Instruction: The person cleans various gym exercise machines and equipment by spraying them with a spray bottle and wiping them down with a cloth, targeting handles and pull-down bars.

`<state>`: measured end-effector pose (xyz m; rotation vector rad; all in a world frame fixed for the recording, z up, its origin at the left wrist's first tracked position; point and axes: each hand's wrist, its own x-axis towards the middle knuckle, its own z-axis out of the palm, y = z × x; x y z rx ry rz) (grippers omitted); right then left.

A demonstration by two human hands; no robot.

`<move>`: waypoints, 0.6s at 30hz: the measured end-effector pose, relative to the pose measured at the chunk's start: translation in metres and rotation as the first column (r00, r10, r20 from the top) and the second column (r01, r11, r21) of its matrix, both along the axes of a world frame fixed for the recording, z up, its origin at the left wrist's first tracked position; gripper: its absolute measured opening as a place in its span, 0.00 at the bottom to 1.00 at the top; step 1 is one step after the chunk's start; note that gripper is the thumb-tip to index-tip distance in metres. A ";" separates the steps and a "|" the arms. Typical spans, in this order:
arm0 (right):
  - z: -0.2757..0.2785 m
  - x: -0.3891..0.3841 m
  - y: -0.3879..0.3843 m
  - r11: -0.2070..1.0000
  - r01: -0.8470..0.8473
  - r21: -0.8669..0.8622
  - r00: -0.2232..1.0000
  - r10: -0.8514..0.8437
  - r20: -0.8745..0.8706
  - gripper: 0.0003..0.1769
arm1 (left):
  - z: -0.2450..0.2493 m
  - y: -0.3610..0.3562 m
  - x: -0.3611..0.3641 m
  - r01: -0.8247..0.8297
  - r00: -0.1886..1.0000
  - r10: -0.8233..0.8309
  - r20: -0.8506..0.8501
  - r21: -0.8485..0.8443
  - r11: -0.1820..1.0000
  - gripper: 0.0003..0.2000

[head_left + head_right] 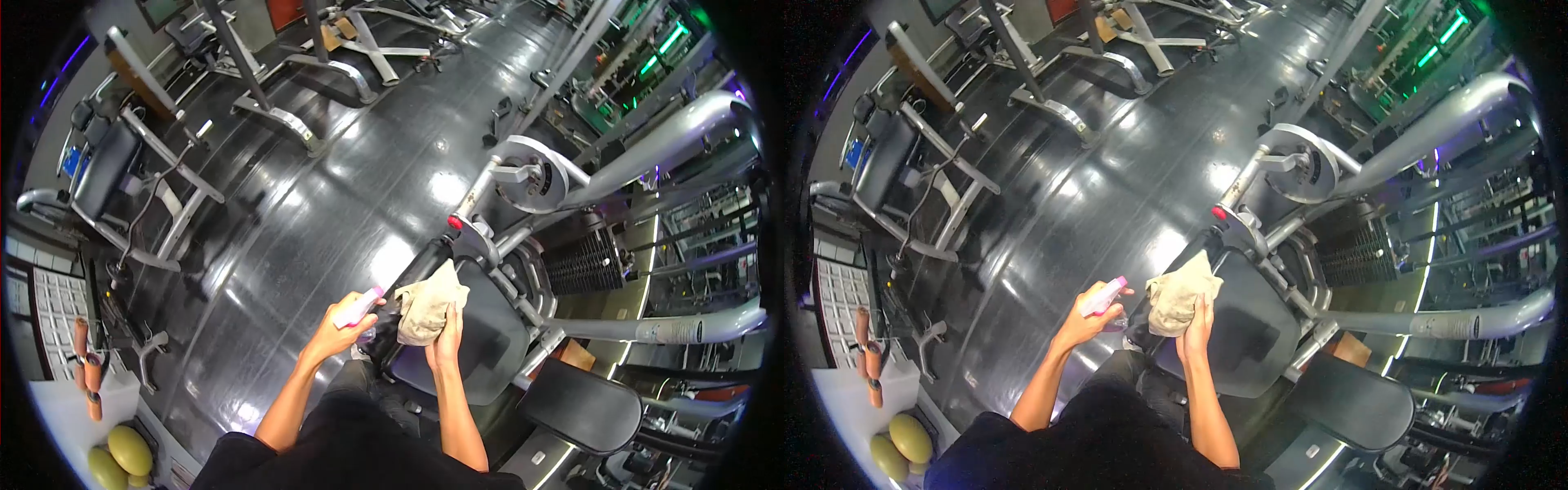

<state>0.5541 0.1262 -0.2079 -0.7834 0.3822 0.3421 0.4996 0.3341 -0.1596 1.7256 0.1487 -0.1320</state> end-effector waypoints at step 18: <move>-0.099 -0.029 0.075 0.998 -0.019 0.055 0.838 0.046 -0.544 0.33 | -0.046 -0.018 0.005 0.042 0.997 -0.023 0.079 -0.256 0.966 0.21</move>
